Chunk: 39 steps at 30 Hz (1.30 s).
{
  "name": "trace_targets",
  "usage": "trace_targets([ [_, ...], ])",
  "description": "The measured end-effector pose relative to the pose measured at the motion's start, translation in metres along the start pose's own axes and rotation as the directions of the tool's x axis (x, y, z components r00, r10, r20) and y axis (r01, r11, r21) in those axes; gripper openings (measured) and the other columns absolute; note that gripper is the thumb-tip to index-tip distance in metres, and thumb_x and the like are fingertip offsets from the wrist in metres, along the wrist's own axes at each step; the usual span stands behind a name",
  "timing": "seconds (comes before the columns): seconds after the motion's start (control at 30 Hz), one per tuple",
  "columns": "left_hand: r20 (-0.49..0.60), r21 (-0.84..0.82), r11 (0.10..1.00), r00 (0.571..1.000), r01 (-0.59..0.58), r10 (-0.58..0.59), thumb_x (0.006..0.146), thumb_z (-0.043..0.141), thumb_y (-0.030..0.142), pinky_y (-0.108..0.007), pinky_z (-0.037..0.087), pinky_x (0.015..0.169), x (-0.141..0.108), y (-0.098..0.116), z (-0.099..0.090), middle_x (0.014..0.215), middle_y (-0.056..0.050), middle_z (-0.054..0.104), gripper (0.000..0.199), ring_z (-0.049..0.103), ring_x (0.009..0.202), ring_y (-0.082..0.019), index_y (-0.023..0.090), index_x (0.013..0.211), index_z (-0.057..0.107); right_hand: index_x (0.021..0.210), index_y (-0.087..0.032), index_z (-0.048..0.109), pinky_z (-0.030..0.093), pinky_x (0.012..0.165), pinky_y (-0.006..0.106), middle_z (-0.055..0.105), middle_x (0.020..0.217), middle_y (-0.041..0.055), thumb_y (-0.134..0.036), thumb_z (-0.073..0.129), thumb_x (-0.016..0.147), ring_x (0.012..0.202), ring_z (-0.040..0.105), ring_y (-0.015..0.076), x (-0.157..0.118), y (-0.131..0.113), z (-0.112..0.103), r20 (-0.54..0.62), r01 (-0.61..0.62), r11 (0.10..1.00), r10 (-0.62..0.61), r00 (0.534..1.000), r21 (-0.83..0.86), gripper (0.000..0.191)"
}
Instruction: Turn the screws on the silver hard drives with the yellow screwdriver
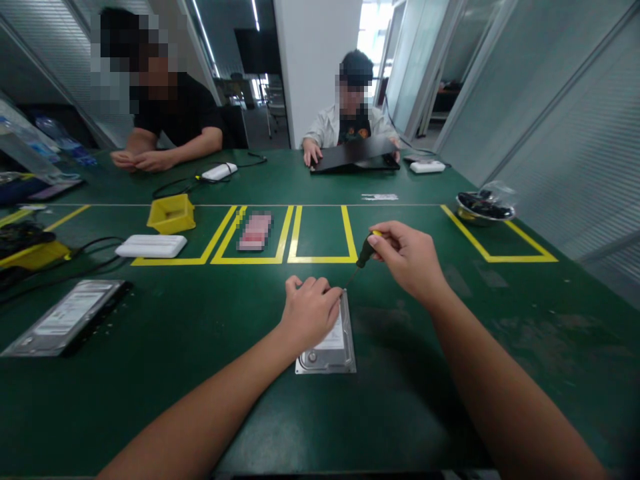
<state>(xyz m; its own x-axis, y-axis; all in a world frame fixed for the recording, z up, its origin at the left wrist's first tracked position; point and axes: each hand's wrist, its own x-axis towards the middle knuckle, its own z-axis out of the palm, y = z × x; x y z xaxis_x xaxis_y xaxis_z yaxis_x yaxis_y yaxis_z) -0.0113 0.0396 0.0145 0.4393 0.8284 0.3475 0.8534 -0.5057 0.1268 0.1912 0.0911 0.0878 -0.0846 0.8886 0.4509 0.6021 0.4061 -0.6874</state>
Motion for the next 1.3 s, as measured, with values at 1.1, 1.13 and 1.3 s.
trace_targets([
  [1.1, 0.014, -0.047, 0.998, 0.999, -0.038, 0.038, 0.097, 0.046, 0.028, -0.050, 0.029, 0.094, -0.0005, -0.0047, 0.0032, 0.095, -0.005, 0.063, 0.025, 0.055, 0.093, -0.023, 0.028, 0.110, 0.068, 0.101, -0.015, 0.070, 0.046, 0.061, 0.027, 0.068, 0.072, 0.0028, -0.032, 0.058, 0.089, 0.062, 0.063, 0.0152, 0.0015, 0.0021, 0.0008, 0.021, 0.017, 0.998, -0.016, 1.000, -0.057, 0.024],
  [1.13, 0.016, -0.046, 0.998, 0.999, -0.038, 0.039, 0.098, 0.046, 0.028, -0.050, 0.029, 0.094, -0.0006, -0.0046, 0.0029, 0.095, -0.005, 0.063, 0.026, 0.055, 0.094, -0.023, 0.028, 0.111, 0.068, 0.101, -0.015, 0.070, 0.046, 0.061, 0.028, 0.068, 0.072, 0.0029, -0.032, 0.057, 0.089, 0.063, 0.064, 0.0154, 0.0016, 0.0020, 0.0006, 0.021, 0.018, 0.998, -0.017, 1.000, -0.059, 0.024],
  [1.3, 0.014, -0.046, 0.998, 0.999, -0.044, 0.044, 0.098, 0.046, 0.028, -0.050, 0.028, 0.093, -0.0011, -0.0044, 0.0031, 0.097, -0.005, 0.063, 0.027, 0.055, 0.095, -0.023, 0.029, 0.115, 0.067, 0.103, -0.015, 0.071, 0.046, 0.061, 0.028, 0.070, 0.074, 0.0037, -0.031, 0.056, 0.091, 0.063, 0.064, 0.0160, 0.0029, 0.0031, -0.0001, 0.039, 0.022, 0.998, -0.020, 0.999, -0.062, 0.026],
])
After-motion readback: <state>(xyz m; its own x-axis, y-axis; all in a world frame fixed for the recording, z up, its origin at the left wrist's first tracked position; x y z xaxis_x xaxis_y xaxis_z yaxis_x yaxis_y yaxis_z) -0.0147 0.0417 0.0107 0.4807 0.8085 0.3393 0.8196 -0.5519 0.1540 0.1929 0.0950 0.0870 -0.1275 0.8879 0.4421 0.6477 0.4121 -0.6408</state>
